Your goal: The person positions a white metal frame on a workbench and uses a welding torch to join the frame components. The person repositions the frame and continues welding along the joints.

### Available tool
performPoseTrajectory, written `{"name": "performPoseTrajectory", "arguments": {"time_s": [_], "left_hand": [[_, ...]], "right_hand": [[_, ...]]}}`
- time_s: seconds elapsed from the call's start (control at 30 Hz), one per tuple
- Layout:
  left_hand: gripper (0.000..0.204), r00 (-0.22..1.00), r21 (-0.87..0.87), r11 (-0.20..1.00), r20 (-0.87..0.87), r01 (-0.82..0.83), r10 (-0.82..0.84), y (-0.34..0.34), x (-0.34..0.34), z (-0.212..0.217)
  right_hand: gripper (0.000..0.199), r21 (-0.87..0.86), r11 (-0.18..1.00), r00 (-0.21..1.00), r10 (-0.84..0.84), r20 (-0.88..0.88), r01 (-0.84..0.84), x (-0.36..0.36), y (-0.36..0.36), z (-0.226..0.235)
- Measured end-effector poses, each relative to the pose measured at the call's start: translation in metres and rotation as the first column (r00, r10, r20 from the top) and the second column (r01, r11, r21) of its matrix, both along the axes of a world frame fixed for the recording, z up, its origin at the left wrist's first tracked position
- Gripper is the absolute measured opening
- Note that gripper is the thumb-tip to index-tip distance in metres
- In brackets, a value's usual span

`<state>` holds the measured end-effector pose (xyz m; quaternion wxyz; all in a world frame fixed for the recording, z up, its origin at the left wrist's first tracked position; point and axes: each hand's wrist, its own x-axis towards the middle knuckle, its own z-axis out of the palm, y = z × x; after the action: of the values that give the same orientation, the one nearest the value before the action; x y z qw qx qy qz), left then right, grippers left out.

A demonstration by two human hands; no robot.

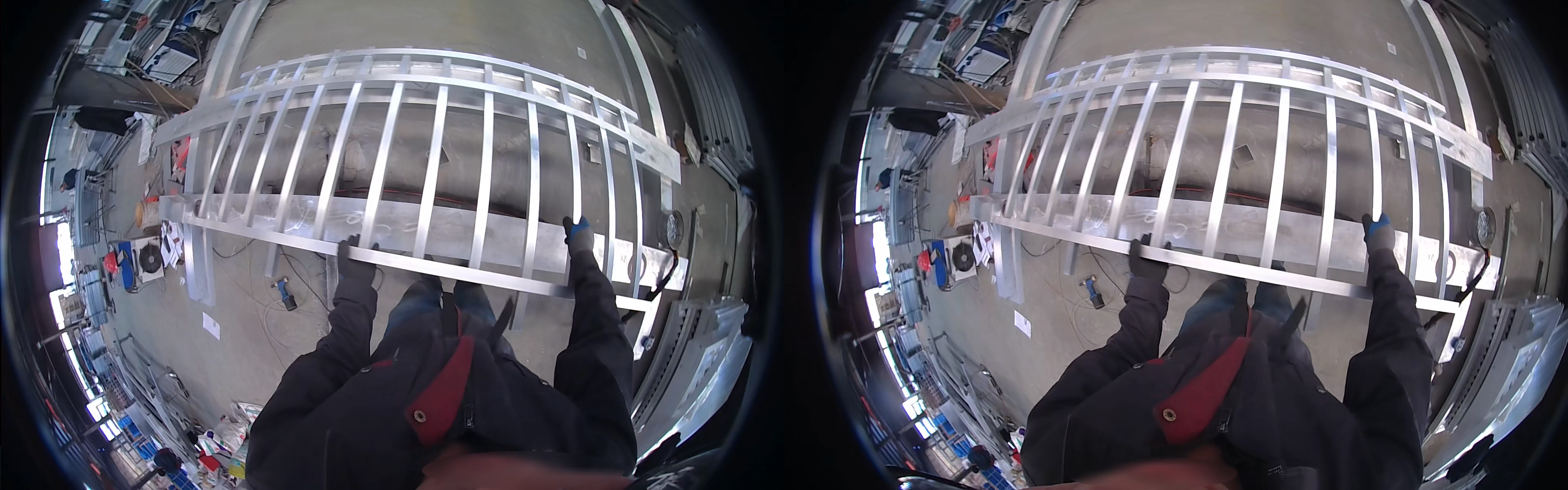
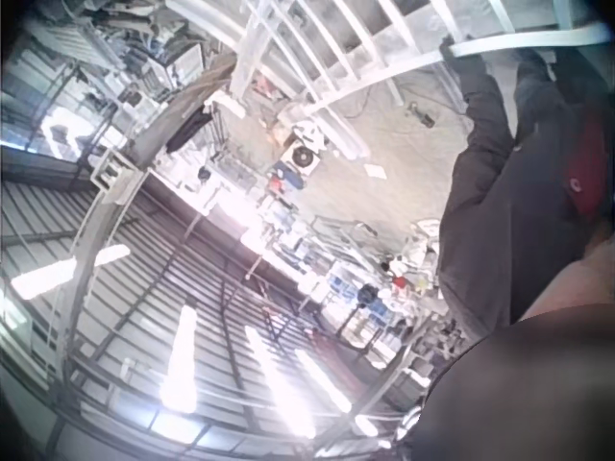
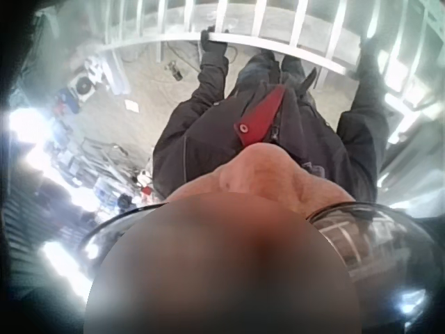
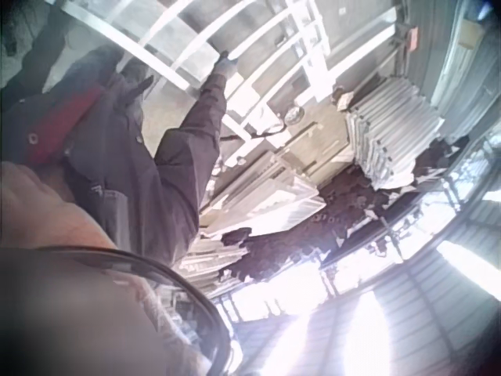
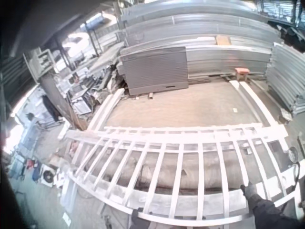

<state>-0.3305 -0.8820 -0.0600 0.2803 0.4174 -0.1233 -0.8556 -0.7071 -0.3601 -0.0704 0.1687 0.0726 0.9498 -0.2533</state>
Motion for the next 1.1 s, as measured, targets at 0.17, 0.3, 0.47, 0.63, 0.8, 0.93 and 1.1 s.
{"name": "performPoseTrajectory", "arguments": {"time_s": [0.17, 0.3, 0.47, 0.63, 0.8, 0.93, 1.1], "left_hand": [[0.039, 0.979, 0.222, 0.961, 0.084, 0.164, -0.186, 0.007, 0.025, -0.048], [0.05, 0.893, 0.309, 0.909, 0.263, 0.28, -0.365, -0.002, 0.03, -0.105], [0.068, 0.619, 0.381, 0.673, 0.272, 0.634, -0.737, -0.023, 0.033, -0.105], [0.044, -0.138, 0.132, -0.068, 0.656, 0.989, -0.742, 0.016, 0.02, -0.043], [0.071, 0.277, -0.171, -0.572, 0.955, 0.802, 0.103, 0.018, -0.001, -0.004], [0.084, 0.012, 0.24, -0.714, 0.944, 0.658, 0.329, -0.003, 0.009, 0.001], [0.072, -0.075, 0.459, -0.718, 0.864, 0.523, 0.498, -0.012, -0.012, -0.008]], "right_hand": [[0.061, 0.29, 0.957, 0.999, 0.004, -0.044, 0.009, 0.003, -0.003, -0.044], [0.068, 0.306, 0.952, 1.0, -0.007, -0.024, 0.014, -0.013, -0.007, -0.055], [0.063, 0.18, 0.977, 0.992, -0.122, 0.015, 0.118, -0.005, -0.032, -0.033], [0.059, 0.047, 0.991, 0.964, -0.111, -0.243, 0.126, 0.115, -0.029, 0.02], [0.058, -0.053, 0.931, 0.928, -0.354, 0.114, 0.362, 0.281, 0.028, -0.003], [0.068, -0.216, 0.398, 0.418, -0.538, 0.732, 0.892, 0.32, 0.083, -0.063], [0.077, -0.251, 0.394, 0.444, -0.543, 0.713, 0.884, 0.242, 0.082, -0.085]]}}
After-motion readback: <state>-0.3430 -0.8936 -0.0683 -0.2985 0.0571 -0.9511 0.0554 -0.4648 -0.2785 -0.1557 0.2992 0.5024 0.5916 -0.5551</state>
